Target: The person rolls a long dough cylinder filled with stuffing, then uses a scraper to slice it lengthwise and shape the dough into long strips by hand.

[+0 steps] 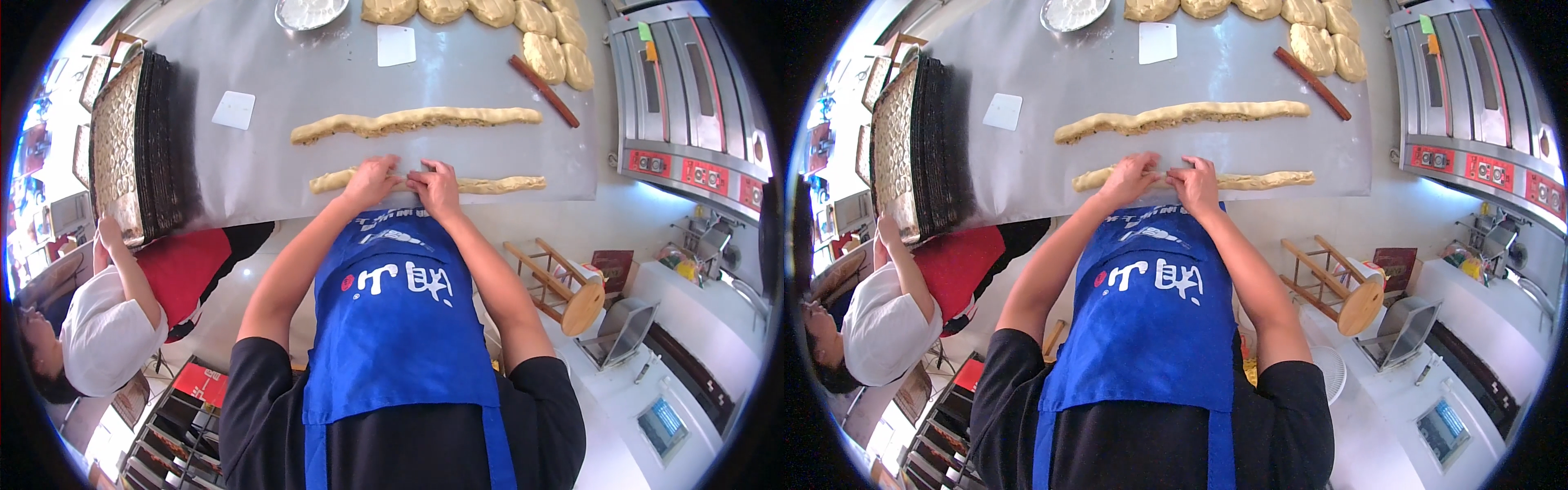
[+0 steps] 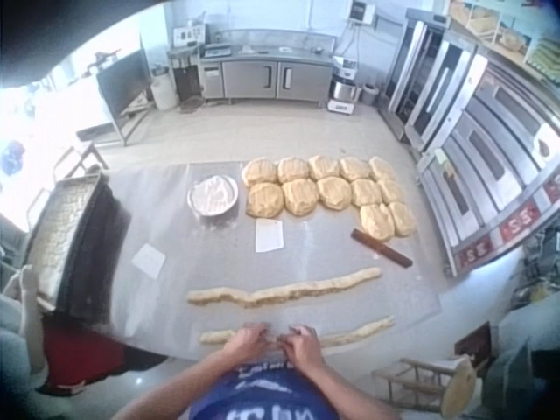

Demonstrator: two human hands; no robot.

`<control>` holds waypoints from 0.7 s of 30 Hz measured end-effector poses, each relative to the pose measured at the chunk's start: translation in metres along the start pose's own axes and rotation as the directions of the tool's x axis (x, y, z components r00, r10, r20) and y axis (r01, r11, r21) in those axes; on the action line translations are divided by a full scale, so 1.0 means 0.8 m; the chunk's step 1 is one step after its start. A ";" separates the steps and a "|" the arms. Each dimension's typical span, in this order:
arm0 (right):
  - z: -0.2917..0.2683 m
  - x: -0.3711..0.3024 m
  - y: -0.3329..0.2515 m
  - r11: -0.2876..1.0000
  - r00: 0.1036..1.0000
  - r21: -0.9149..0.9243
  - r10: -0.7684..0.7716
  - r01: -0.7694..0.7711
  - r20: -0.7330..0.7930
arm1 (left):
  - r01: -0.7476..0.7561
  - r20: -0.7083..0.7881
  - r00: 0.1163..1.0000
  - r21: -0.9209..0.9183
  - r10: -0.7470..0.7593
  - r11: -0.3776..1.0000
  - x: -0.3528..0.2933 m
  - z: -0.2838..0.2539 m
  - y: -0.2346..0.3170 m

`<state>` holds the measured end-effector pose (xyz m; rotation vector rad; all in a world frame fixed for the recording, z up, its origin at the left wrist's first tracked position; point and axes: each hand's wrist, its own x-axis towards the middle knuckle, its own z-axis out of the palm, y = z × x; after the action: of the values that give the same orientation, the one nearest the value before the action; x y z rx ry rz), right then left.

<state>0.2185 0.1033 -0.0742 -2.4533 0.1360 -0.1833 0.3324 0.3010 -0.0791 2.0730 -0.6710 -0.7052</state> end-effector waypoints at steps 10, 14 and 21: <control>0.026 0.028 -0.044 0.966 0.966 0.074 -0.253 0.249 0.053 | -0.268 0.221 0.959 0.510 0.176 0.818 -0.036 -0.087 0.004; 0.036 0.033 -0.052 0.965 0.958 0.165 -0.232 0.205 0.171 | -0.271 0.206 0.956 0.359 0.207 0.893 -0.039 -0.094 -0.007; 0.040 0.033 -0.070 0.962 0.972 0.165 -0.229 0.217 0.058 | -0.282 0.243 0.945 0.268 0.218 0.921 -0.042 -0.108 -0.025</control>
<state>0.2526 0.1621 -0.0609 -2.3097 -0.1834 -0.1897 0.3723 0.3800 -0.0441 2.1452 -1.2073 -0.7122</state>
